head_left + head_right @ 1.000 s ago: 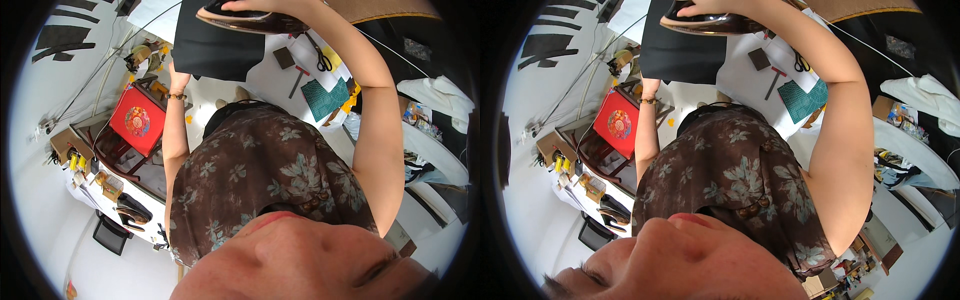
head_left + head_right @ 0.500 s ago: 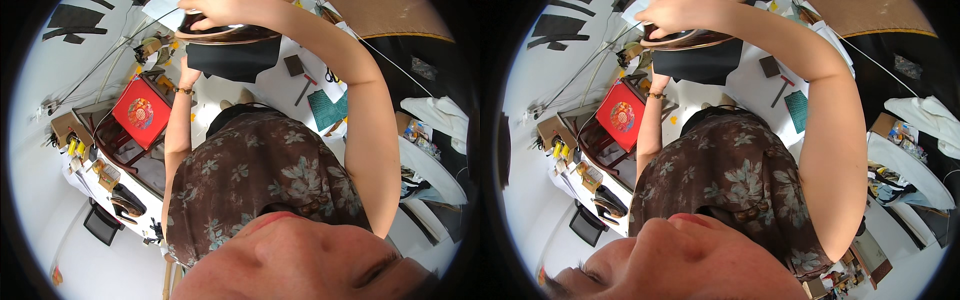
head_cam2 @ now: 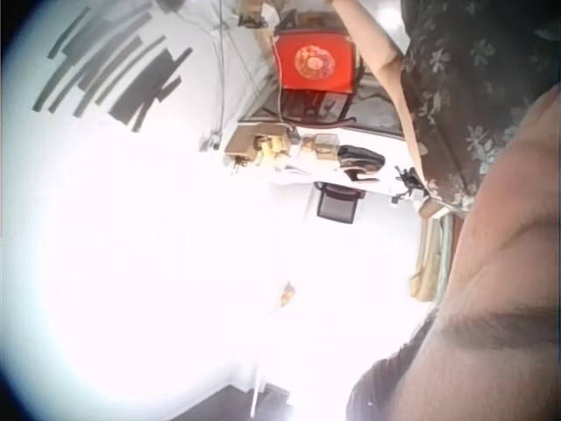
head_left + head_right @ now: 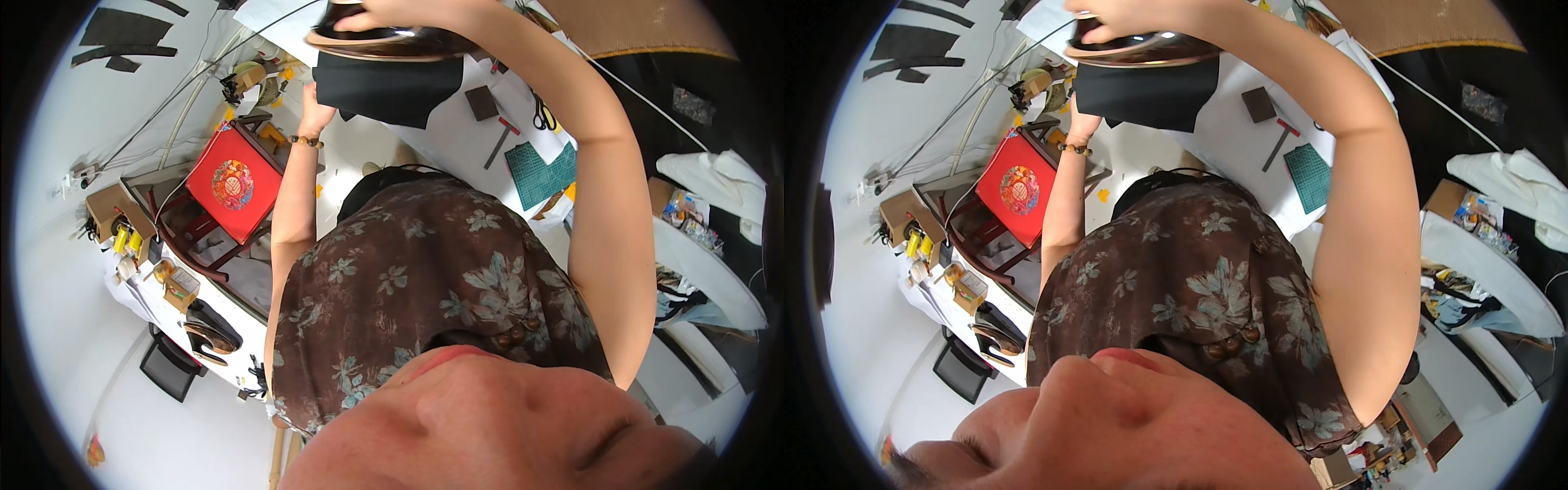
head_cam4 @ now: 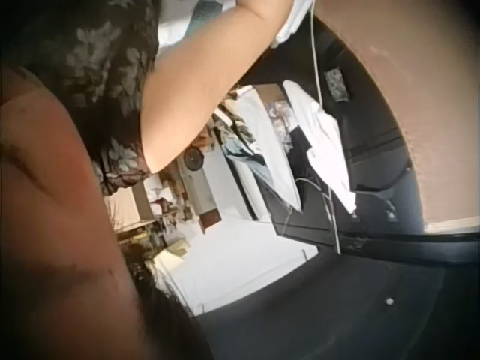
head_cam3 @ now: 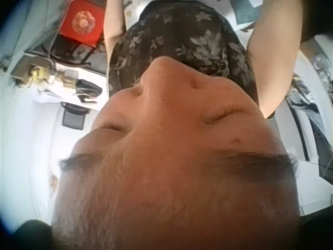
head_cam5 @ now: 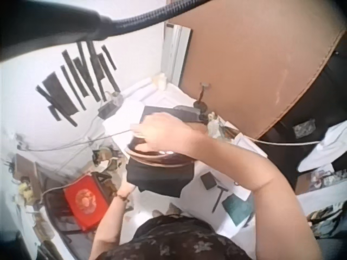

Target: The person irons a black fabric sheet on a white work surface, then uses scissors to cut the fabric into smaller pieces. The person repeatedly irons and cuts the fabric, handling the pieces one at a time.

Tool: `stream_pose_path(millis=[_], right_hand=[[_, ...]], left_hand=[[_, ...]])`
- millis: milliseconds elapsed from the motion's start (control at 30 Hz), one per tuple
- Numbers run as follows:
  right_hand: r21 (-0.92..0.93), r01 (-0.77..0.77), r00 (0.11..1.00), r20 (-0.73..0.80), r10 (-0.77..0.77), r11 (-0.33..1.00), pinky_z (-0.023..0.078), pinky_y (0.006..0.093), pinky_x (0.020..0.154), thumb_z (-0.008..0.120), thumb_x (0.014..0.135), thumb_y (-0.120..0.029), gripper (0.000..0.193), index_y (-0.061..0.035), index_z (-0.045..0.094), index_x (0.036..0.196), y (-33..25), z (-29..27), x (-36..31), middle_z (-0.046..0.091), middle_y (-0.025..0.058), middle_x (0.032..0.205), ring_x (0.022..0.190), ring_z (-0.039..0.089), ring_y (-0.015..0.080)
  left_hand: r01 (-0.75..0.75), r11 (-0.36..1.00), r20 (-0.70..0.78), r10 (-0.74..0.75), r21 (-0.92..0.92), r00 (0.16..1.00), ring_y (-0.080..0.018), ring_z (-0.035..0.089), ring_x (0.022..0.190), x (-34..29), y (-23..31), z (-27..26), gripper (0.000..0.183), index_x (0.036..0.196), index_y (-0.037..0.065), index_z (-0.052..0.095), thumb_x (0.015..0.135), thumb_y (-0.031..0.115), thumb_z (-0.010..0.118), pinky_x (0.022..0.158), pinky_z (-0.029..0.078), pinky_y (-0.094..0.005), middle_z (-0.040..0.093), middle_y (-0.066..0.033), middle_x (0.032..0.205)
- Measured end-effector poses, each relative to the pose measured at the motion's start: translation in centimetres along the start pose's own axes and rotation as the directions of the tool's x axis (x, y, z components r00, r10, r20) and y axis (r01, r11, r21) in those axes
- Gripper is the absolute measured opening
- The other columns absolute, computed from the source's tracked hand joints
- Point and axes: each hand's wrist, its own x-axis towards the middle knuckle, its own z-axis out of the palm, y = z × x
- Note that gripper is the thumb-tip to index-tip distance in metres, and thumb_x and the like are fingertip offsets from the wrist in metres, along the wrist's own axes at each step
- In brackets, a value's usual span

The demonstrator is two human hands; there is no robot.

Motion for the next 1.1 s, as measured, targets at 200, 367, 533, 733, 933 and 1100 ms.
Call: stream_pose_path(millis=[200,367,533,733,933,1100], right_hand=[[0.053,-0.023,0.999,-0.022,0.024,0.998,0.052,0.0485,0.069,0.068,0.08,-0.036,0.037,-0.0061,0.062,0.101,-0.4,-0.4,-1.4,0.067,0.02,0.079,0.078,0.066,0.0395],[-0.037,-0.096,0.993,-0.068,0.093,0.995,0.05,0.0492,0.064,0.068,0.081,-0.039,0.036,-0.0059,0.06,0.092,0.5,-1.1,-6.4,0.065,0.0206,0.071,0.07,0.064,0.041],[0.011,-0.139,0.99,0.013,0.138,0.99,0.051,0.0481,0.064,0.068,0.08,-0.038,0.036,-0.0056,0.059,0.091,0.6,-1.6,-3.8,0.066,0.0206,0.073,0.072,0.065,0.0408],[-0.132,-0.158,0.987,-0.003,0.159,0.979,0.052,0.0493,0.07,0.068,0.079,-0.045,0.043,-0.0058,0.062,0.094,7.9,-2.0,-0.9,0.068,0.0209,0.08,0.078,0.066,0.0414],[-0.209,-0.291,0.954,0.015,0.3,0.934,0.052,0.0511,0.073,0.069,0.077,-0.049,0.045,-0.0061,0.063,0.092,13.2,-3.2,0.8,0.068,0.0208,0.088,0.086,0.066,0.0412],[-0.134,-0.211,0.977,-0.005,0.213,0.968,0.052,0.0511,0.073,0.068,0.076,-0.045,0.043,-0.0065,0.062,0.094,9.0,-2.4,-0.5,0.067,0.0227,0.086,0.083,0.065,0.0428]], left_hand=[[-0.031,0.999,-0.068,0.03,-0.019,0.997,-0.0059,0.059,0.075,-0.3,1.9,0.3,0.007,0.086,-0.002,0.07,0.082,0.003,0.067,0.066,0.05,-0.0261,0.07,0.0005,0.08],[0.002,1.0,-0.088,-0.004,-0.029,0.996,-0.0052,0.058,0.073,-0.3,1.1,0.3,0.006,0.085,-0.002,0.07,0.082,0.003,0.068,0.065,0.049,-0.0256,0.069,0.0013,0.077],[0.008,0.996,-0.033,-0.011,-0.088,0.999,-0.0044,0.056,0.072,0.1,1.8,0.2,0.006,0.084,-0.002,0.069,0.083,0.004,0.067,0.063,0.048,-0.0247,0.067,0.0035,0.077],[0.063,0.995,-0.01,-0.064,-0.083,0.998,-0.0024,0.054,0.072,-0.1,2.1,0.1,0.006,0.08,-0.002,0.068,0.084,0.002,0.066,0.061,0.045,-0.0224,0.065,0.007,0.077],[0.022,1.0,0.04,-0.022,0.009,0.999,-0.0028,0.055,0.073,0.2,1.9,0.0,0.004,0.081,-0.002,0.069,0.083,0.0,0.066,0.063,0.047,-0.0226,0.066,0.0056,0.077],[-0.002,1.0,0.044,0.001,0.018,0.999,-0.0041,0.057,0.078,-0.3,1.3,0.1,0.004,0.087,-0.002,0.068,0.084,-0.002,0.065,0.068,0.049,-0.0229,0.069,0.0033,0.085]])
